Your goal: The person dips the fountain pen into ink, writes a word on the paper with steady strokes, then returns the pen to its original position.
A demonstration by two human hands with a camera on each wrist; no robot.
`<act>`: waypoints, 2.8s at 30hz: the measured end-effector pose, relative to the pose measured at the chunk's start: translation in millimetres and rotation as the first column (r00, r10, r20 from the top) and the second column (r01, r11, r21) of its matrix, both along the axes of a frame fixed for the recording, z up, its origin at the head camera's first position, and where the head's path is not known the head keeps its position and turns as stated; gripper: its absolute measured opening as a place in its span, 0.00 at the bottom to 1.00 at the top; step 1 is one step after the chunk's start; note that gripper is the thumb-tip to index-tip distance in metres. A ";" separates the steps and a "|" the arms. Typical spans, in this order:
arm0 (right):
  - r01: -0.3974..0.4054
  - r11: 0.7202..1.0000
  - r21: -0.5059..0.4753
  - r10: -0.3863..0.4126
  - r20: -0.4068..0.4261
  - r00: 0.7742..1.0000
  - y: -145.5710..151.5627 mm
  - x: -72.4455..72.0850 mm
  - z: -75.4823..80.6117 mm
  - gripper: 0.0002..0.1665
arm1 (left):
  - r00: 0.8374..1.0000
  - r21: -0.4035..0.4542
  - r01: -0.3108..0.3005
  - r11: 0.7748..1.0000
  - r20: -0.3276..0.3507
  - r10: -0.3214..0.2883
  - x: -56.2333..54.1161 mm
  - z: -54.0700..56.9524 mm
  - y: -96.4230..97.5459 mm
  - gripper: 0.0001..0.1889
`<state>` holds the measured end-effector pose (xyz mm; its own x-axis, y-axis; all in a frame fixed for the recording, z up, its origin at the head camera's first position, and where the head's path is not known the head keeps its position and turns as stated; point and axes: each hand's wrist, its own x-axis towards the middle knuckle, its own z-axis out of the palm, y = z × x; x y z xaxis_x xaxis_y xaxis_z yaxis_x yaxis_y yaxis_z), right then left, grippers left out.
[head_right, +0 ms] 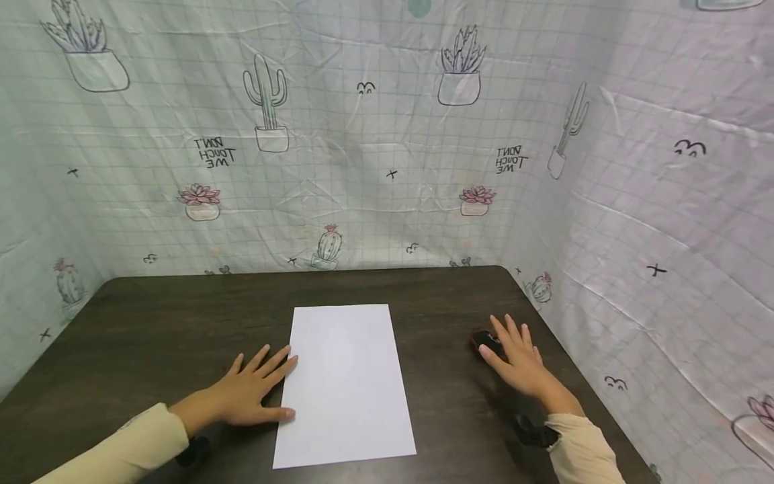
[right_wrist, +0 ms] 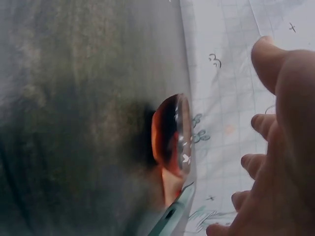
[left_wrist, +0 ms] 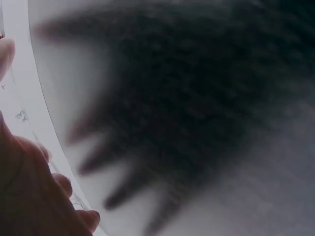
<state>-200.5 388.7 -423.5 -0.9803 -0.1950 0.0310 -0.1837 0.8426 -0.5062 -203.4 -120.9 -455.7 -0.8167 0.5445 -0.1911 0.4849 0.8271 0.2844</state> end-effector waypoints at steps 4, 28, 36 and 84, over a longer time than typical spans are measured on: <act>-0.010 0.996 -0.086 0.009 -0.012 1.000 4.3 3.9 -3.4 0.44 | 1.000 -0.003 0.001 1.000 0.026 -0.001 1.7 -0.7 0.0 0.51; 0.409 0.892 -0.190 -0.384 0.156 0.910 38.9 1.8 -24.1 0.45 | 0.998 -0.009 -0.010 1.000 0.064 0.011 2.4 -0.7 1.7 0.51; 0.471 0.852 -0.228 -0.450 0.142 0.882 48.6 -4.1 -29.9 0.37 | 0.998 -0.012 -0.009 1.000 0.069 0.010 1.9 0.1 2.2 0.51; 0.429 0.798 -0.424 -0.407 0.146 0.902 29.5 -21.1 5.5 0.28 | 0.998 -0.026 0.013 1.000 0.059 -0.011 2.6 2.9 1.5 0.51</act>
<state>-221.6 418.2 -417.9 -0.9657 0.2575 -0.0326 0.1673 0.5217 -0.8366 -200.8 -119.4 -452.9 -0.7973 0.5481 -0.2530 0.4777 0.8291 0.2906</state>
